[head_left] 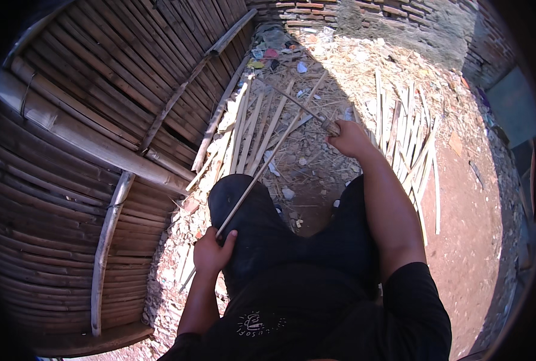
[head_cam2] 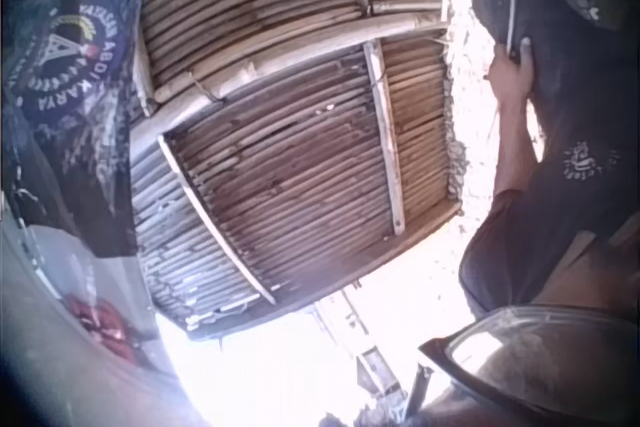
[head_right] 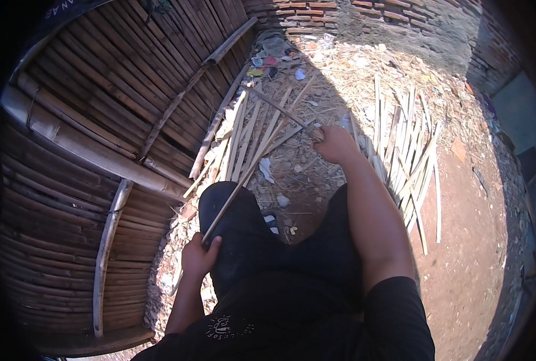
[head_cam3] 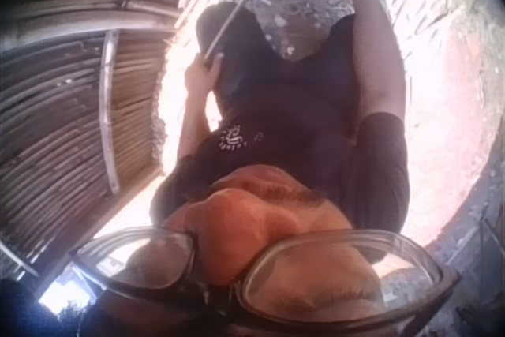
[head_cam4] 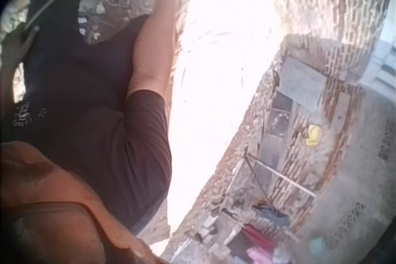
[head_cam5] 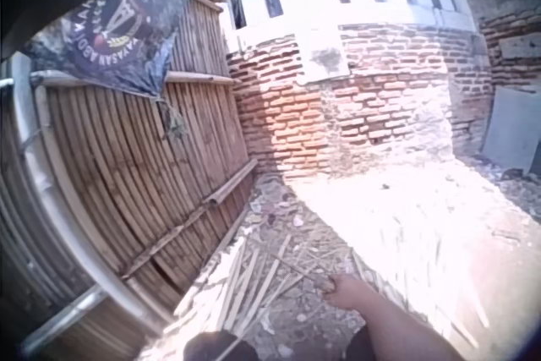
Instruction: The person uses a knife to shave and smooth thin bamboo strips while sitting on the ground.
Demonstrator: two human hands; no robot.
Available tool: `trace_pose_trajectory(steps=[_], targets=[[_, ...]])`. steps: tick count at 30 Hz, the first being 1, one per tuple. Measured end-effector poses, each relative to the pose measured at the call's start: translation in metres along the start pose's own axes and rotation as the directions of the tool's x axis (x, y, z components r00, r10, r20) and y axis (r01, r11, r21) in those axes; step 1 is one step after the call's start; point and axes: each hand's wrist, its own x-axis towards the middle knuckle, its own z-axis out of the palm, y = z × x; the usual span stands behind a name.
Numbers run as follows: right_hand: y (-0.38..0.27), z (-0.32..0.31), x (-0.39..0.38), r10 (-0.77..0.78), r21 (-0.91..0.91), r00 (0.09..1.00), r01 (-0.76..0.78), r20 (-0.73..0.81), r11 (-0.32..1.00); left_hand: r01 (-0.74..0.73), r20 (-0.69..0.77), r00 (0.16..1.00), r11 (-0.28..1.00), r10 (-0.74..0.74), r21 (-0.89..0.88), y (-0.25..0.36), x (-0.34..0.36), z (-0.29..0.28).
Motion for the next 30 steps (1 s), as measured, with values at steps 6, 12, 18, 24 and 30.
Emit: trace_pose_trajectory(steps=[6, 12, 18, 24, 30], targets=[[-0.039, 0.032, -0.019, -0.355, -0.130, 0.858, 0.426, 0.371, 0.895, -0.002, -0.004, 1.000, 1.000, 0.002, -0.001, -0.001, -0.001, -0.002], [-0.055, 0.029, -0.030, -0.533, 0.000, 0.753, 0.578, 0.385, 0.816, -0.012, -0.041, 0.999, 0.999, 0.011, -0.040, -0.005, -0.002, 0.003], [-0.001, 0.000, 0.002, -0.027, -0.044, 0.999, 0.029, 0.029, 0.999, -0.032, -0.032, 0.999, 0.999, 0.030, -0.032, -0.003, 0.000, 0.004], [-0.010, 0.005, -0.005, -0.137, -0.023, 0.985, 0.140, 0.109, 0.990, -0.043, -0.043, 0.998, 0.999, 0.042, -0.026, -0.005, 0.000, 0.005], [-0.053, 0.037, -0.029, -0.455, -0.047, 0.771, 0.527, 0.445, 0.848, -0.027, -0.036, 0.999, 0.999, 0.026, -0.021, -0.005, 0.001, 0.004]])
